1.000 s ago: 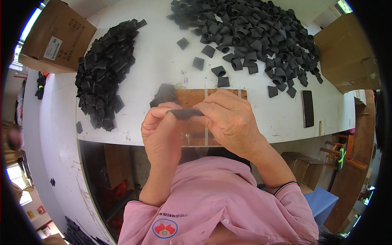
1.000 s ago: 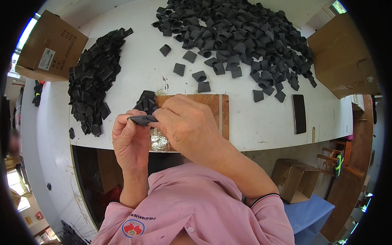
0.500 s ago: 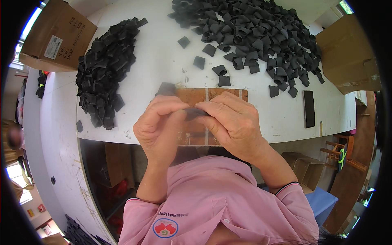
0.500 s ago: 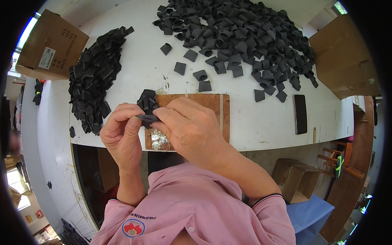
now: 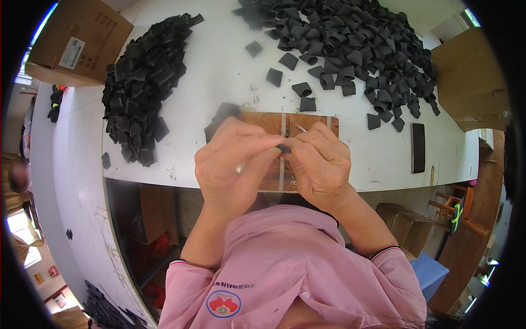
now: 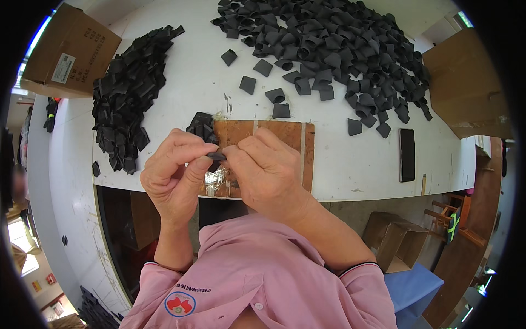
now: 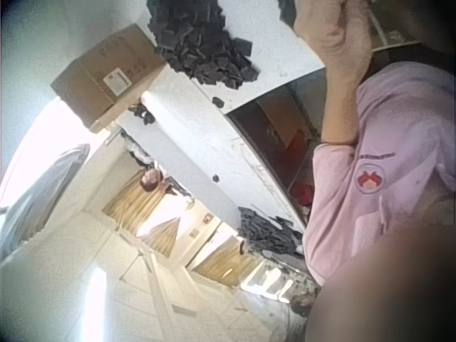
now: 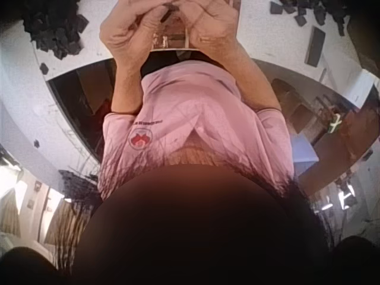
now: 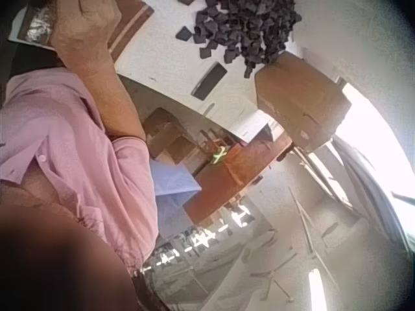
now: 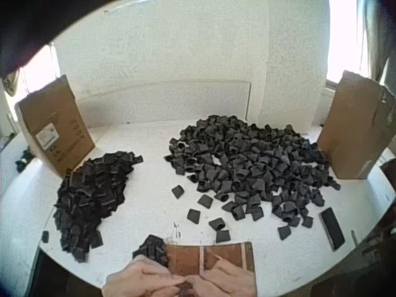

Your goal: The recorder is inspecting and cleaning small grey foam parts, possibly for sports or recreation equipment, by removing excess material with their hands and placing them on a table.

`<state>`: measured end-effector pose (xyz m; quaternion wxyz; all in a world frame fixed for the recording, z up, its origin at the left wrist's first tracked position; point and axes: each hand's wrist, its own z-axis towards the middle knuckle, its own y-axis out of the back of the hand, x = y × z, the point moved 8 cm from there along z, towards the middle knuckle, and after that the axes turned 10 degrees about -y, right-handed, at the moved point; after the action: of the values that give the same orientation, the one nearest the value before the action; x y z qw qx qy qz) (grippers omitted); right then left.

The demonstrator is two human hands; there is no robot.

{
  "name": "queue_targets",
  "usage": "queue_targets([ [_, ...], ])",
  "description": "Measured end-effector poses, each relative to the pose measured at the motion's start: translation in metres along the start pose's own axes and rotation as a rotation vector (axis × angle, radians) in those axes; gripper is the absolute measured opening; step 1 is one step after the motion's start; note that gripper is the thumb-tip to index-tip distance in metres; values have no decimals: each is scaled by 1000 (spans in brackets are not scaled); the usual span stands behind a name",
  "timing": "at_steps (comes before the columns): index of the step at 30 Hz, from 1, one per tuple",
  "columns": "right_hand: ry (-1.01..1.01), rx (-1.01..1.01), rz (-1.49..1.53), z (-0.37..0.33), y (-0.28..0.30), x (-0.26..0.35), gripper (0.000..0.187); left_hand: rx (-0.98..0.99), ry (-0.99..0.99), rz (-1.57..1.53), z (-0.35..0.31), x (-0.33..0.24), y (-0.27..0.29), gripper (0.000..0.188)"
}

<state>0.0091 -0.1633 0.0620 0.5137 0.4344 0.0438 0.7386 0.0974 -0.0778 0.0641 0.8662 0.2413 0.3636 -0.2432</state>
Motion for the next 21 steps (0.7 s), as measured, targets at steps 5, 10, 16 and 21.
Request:
queue_targets([
  [5, 44, 23, -141, 5, -1, 14, 15, -69, -199, 183, -3, -11, 4, 14],
  [10, -34, 238, -37, 24, -3, 10, 7, -200, -66, 274, -37, 33, 17, 12],
  [16, -874, 86, 547, -18, 6, -83, 22, 70, 117, 804, -94, 96, 1, 30],
  [21, -974, 358, 510, -95, -28, -65, 20, 139, 176, 837, -95, 121, 0, 17],
])
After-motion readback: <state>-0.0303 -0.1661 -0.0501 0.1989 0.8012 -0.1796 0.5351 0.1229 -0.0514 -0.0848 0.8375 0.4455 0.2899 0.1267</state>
